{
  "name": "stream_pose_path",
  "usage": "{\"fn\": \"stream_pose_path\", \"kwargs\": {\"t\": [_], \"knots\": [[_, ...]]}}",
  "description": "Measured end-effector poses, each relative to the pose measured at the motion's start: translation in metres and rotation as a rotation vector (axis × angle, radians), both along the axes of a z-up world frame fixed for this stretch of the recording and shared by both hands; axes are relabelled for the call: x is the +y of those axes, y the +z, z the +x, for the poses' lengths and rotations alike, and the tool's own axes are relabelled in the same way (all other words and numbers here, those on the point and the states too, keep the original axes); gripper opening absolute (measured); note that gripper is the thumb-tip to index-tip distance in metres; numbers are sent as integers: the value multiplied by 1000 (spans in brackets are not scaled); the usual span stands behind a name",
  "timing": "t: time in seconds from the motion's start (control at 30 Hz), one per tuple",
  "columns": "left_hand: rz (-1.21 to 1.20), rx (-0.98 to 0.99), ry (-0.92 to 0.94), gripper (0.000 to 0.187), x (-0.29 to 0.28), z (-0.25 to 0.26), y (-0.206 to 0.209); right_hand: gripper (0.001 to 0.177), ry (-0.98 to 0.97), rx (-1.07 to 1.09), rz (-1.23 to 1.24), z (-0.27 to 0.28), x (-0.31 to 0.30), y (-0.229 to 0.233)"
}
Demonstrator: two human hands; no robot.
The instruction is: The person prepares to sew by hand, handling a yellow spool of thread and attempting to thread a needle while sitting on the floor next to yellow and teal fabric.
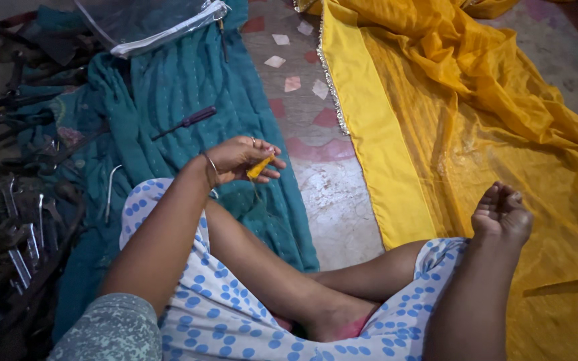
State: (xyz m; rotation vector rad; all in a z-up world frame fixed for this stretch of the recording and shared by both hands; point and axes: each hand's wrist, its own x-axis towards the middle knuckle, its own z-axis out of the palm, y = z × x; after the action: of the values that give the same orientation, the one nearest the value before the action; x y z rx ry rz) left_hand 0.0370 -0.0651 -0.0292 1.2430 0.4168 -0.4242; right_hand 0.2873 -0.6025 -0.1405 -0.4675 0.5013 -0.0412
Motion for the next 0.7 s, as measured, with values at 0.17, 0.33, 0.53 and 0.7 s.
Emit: {"fn": "stream_pose_path", "kwargs": {"t": [0.17, 0.33, 0.53, 0.7], "knots": [[114, 26, 124, 23, 0, 2, -8, 26, 24, -24, 29, 0, 0, 0], [120, -77, 161, 21, 9, 9, -31, 24, -3, 13, -10, -6, 6, 7], [279, -103, 272, 24, 7, 10, -33, 24, -20, 21, -27, -10, 11, 14], [323, -61, 337, 24, -3, 5, -13, 26, -1, 10, -24, -10, 15, 17]]}}
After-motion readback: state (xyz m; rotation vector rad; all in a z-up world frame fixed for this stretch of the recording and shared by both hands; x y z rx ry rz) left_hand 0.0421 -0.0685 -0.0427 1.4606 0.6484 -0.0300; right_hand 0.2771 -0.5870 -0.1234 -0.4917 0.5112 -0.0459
